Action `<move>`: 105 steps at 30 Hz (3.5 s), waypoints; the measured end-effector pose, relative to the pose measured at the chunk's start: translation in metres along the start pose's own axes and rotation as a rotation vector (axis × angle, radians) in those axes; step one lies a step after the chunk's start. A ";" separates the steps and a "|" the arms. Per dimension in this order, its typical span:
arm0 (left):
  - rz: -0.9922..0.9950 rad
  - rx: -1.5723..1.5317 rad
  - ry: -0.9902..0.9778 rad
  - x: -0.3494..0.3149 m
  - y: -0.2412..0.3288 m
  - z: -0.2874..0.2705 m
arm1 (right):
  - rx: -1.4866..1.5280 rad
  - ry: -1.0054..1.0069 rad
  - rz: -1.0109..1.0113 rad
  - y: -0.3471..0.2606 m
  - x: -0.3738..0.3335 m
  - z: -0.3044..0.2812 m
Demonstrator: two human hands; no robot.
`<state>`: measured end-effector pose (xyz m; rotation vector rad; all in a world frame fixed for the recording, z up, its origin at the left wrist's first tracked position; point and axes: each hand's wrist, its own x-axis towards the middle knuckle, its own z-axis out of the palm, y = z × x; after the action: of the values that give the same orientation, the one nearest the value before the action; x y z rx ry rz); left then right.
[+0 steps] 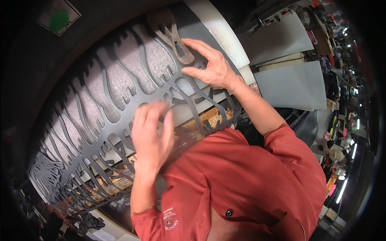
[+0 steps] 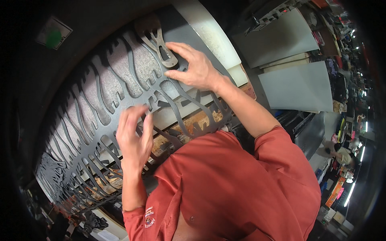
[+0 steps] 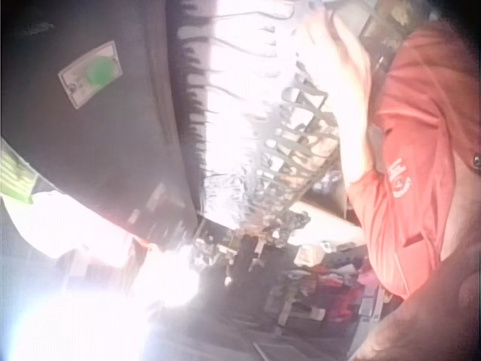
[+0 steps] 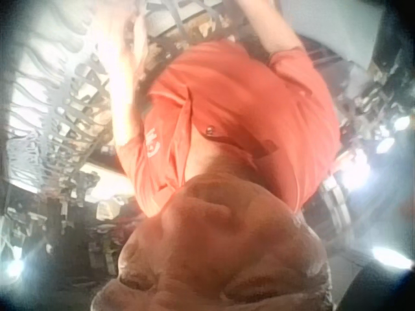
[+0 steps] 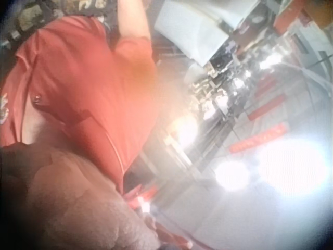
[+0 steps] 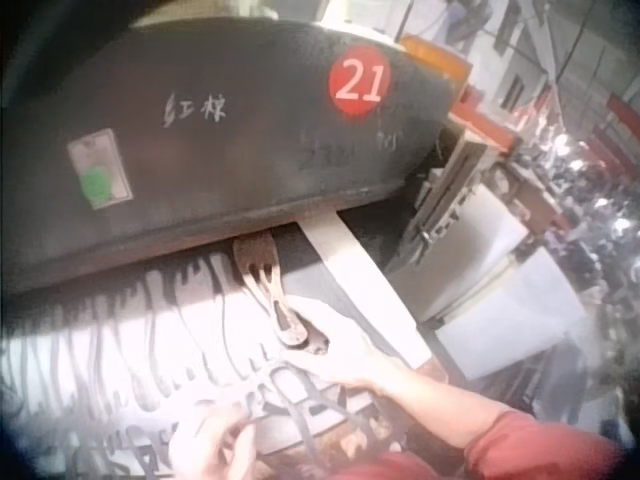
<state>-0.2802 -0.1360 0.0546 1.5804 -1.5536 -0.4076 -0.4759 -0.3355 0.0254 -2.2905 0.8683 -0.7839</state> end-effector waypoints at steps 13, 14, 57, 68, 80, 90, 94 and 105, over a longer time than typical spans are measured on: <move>0.013 0.217 0.152 -0.110 -0.019 0.036 | 0.048 0.187 -0.086 0.004 0.005 0.013; 0.001 0.229 0.139 -0.110 -0.018 0.036 | 0.059 0.196 -0.052 0.000 0.006 0.010; -0.036 0.303 0.302 -0.117 0.026 0.095 | 0.002 0.193 -0.479 -0.045 -0.123 0.063; -0.064 0.225 0.225 -0.119 0.025 0.088 | 0.149 0.200 -0.062 -0.036 -0.085 -0.012; -0.137 -0.056 -0.650 -0.063 0.014 -0.008 | -0.303 -0.179 0.249 0.005 0.100 -0.005; 0.119 0.320 0.048 0.133 -0.097 0.019 | -0.535 -0.497 0.388 0.000 0.186 0.027; 0.102 0.431 -0.019 0.137 -0.119 0.036 | -0.414 -0.177 0.245 0.009 0.166 0.011; 0.009 0.285 -0.129 0.145 -0.111 0.024 | 0.101 0.234 -0.168 -0.045 0.020 -0.049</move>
<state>-0.2012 -0.2948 0.0054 1.7912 -1.7794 -0.2968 -0.4795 -0.3357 0.0954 -2.2326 0.7232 -1.1618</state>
